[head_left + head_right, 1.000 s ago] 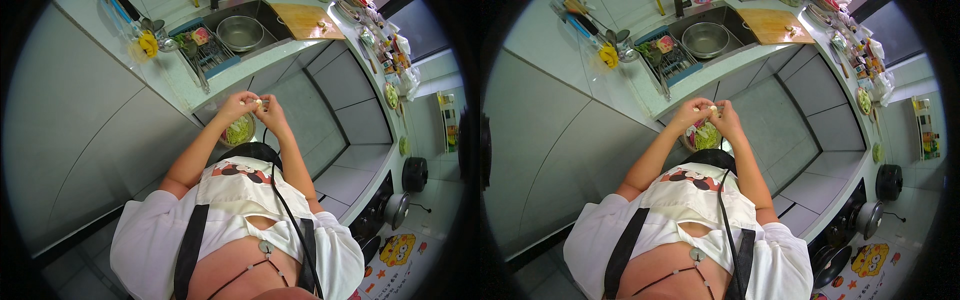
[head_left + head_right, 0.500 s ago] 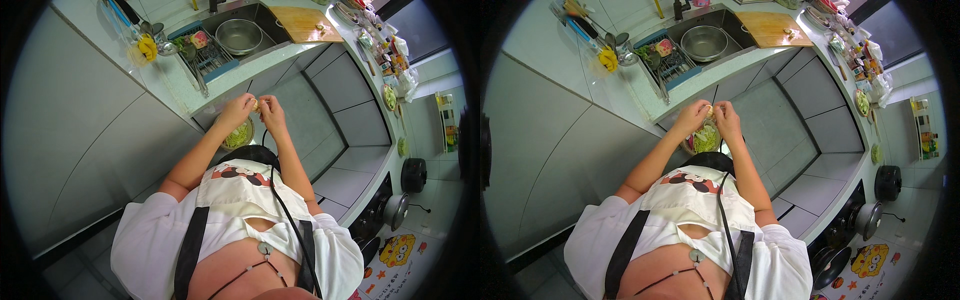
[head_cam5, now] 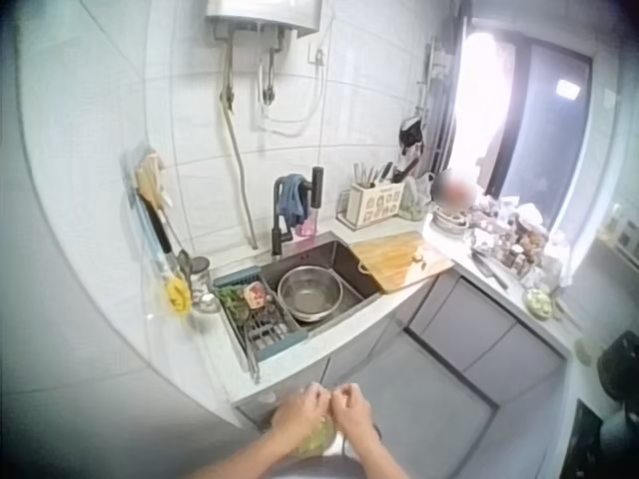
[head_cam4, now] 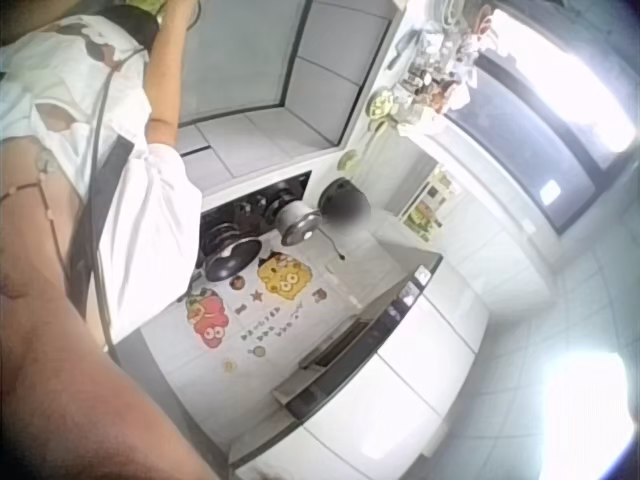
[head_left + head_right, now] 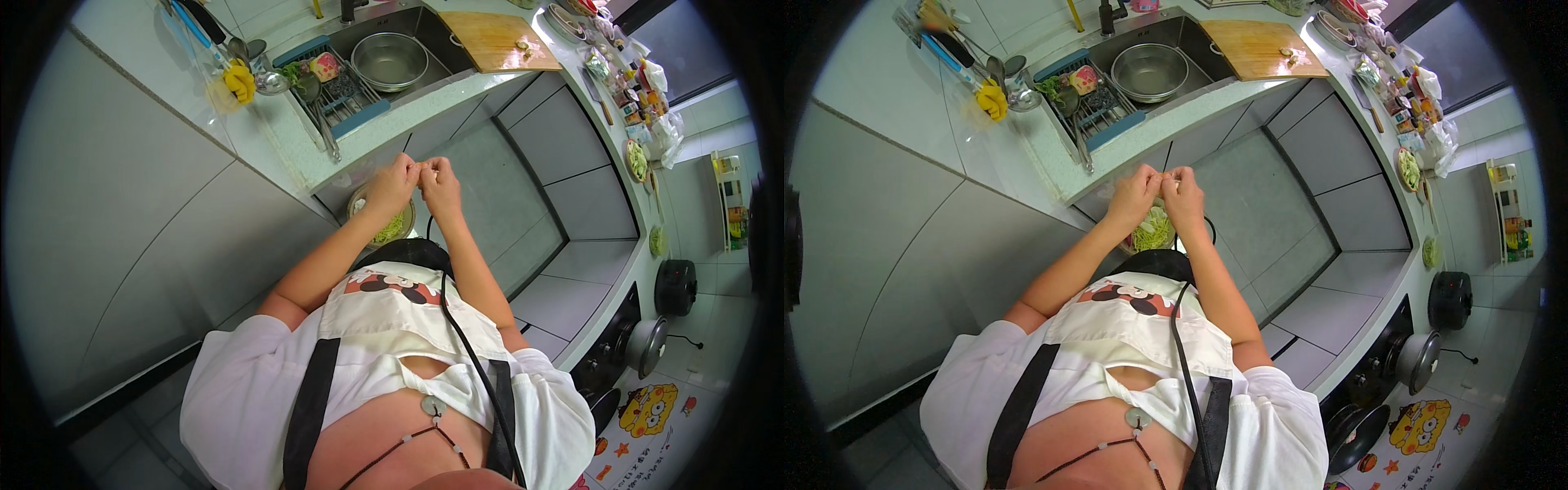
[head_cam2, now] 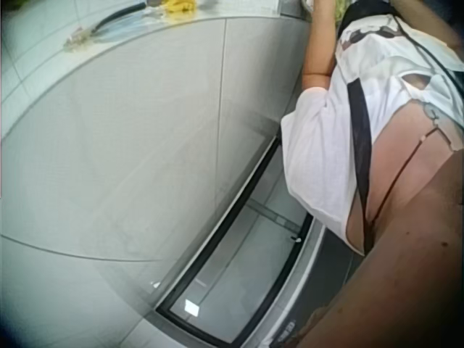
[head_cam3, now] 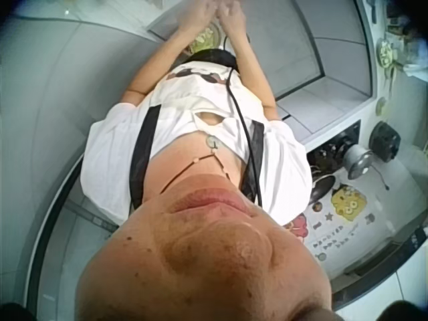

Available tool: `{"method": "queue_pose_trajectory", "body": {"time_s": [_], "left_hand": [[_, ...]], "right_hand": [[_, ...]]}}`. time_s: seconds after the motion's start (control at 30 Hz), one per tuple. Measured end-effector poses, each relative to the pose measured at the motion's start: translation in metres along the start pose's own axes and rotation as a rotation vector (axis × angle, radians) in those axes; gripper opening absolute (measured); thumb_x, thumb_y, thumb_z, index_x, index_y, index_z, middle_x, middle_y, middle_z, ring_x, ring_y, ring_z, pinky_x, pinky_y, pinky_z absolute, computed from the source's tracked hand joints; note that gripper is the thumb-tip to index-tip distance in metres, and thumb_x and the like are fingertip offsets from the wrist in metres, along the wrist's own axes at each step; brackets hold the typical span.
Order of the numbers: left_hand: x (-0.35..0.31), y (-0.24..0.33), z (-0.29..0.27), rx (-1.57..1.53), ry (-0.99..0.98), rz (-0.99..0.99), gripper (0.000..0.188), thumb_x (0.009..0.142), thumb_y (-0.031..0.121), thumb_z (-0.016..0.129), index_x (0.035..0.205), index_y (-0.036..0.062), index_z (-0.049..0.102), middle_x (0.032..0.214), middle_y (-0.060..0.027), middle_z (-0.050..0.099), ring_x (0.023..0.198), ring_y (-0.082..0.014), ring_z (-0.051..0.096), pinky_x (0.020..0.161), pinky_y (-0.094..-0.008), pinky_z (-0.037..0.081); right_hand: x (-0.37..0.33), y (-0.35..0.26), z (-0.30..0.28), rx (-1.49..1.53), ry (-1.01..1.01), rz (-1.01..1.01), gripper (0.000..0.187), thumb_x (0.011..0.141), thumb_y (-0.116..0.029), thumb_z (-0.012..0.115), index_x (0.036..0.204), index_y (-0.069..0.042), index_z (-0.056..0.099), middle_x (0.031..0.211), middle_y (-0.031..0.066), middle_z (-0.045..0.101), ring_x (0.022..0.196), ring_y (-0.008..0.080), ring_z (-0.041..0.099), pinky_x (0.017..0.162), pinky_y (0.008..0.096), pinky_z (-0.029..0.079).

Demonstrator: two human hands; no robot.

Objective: The person peels several cloves of garlic by hand and then chops them into smaller pieces using a cleaver on a wooden cutting board.

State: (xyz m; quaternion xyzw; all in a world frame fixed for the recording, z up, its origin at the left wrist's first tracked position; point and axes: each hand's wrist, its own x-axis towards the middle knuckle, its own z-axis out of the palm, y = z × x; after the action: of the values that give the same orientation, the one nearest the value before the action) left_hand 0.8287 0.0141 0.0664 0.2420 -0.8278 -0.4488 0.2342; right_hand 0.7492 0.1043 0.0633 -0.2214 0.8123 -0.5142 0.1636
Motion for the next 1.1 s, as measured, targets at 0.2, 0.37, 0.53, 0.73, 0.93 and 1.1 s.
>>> {"method": "queue_pose_trajectory", "body": {"time_s": [0.2, 0.37, 0.53, 0.73, 0.93, 1.1], "left_hand": [[-0.002, 0.006, 0.002, -0.026, 0.038, 0.043, 0.021, 0.088, 0.023, 0.046, 0.089, 0.0029, 0.050, 0.074, -0.0197, 0.059, 0.070, -0.0390, 0.057, 0.059, -0.0451, 0.043], [-0.005, 0.007, 0.006, 0.000, 0.113, 0.075, 0.019, 0.089, 0.022, 0.043, 0.090, 0.0037, 0.049, 0.073, -0.0202, 0.058, 0.070, -0.0403, 0.056, 0.059, -0.0462, 0.042], [-0.008, 0.005, 0.011, -0.017, 0.186, 0.059, 0.019, 0.089, 0.022, 0.043, 0.090, 0.0044, 0.049, 0.072, -0.0206, 0.057, 0.070, -0.0412, 0.055, 0.059, -0.0473, 0.041], [-0.011, 0.007, 0.017, -0.023, 0.216, 0.001, 0.022, 0.090, 0.021, 0.040, 0.084, 0.0019, 0.048, 0.074, -0.0208, 0.058, 0.070, -0.0399, 0.055, 0.059, -0.0464, 0.043], [-0.010, -0.012, 0.029, -0.201, 0.335, 0.011, 0.028, 0.092, 0.024, 0.033, 0.089, 0.0012, 0.050, 0.068, -0.0154, 0.056, 0.056, -0.0309, 0.055, 0.050, -0.0389, 0.042], [-0.005, -0.007, 0.005, -0.946, -0.062, -0.416, 0.030, 0.094, 0.032, 0.034, 0.092, 0.0074, 0.052, 0.061, -0.0014, 0.047, 0.046, -0.0085, 0.040, 0.038, -0.0207, 0.028]], "right_hand": [[-0.008, -0.013, 0.005, 0.031, 0.102, -0.160, 0.018, 0.088, -0.020, 0.048, 0.089, -0.002, 0.046, 0.070, 0.0169, 0.057, 0.062, 0.0317, 0.057, 0.057, 0.0384, 0.044], [-0.007, -0.004, 0.010, 0.012, 0.134, -0.258, 0.016, 0.089, -0.018, 0.047, 0.090, -0.002, 0.046, 0.068, 0.0116, 0.055, 0.056, 0.0184, 0.053, 0.054, 0.0311, 0.043], [-0.012, -0.013, 0.012, 0.058, 0.126, -0.215, 0.015, 0.089, -0.017, 0.045, 0.091, -0.003, 0.046, 0.076, 0.0177, 0.057, 0.065, 0.0338, 0.057, 0.058, 0.0394, 0.044], [-0.011, -0.007, 0.017, -0.008, 0.188, -0.235, 0.014, 0.090, -0.015, 0.044, 0.095, -0.003, 0.049, 0.071, 0.0109, 0.055, 0.059, 0.0181, 0.053, 0.056, 0.0312, 0.043], [-0.010, -0.003, 0.022, 0.061, 0.226, -0.281, 0.015, 0.090, -0.016, 0.044, 0.096, -0.003, 0.051, 0.067, 0.0079, 0.053, 0.057, 0.0148, 0.050, 0.054, 0.0299, 0.041], [-0.004, -0.010, 0.006, 0.238, 0.029, -0.082, 0.015, 0.090, -0.018, 0.046, 0.094, -0.005, 0.053, 0.063, -0.0003, 0.048, 0.048, 0.0068, 0.042, 0.043, 0.0220, 0.034]]}}
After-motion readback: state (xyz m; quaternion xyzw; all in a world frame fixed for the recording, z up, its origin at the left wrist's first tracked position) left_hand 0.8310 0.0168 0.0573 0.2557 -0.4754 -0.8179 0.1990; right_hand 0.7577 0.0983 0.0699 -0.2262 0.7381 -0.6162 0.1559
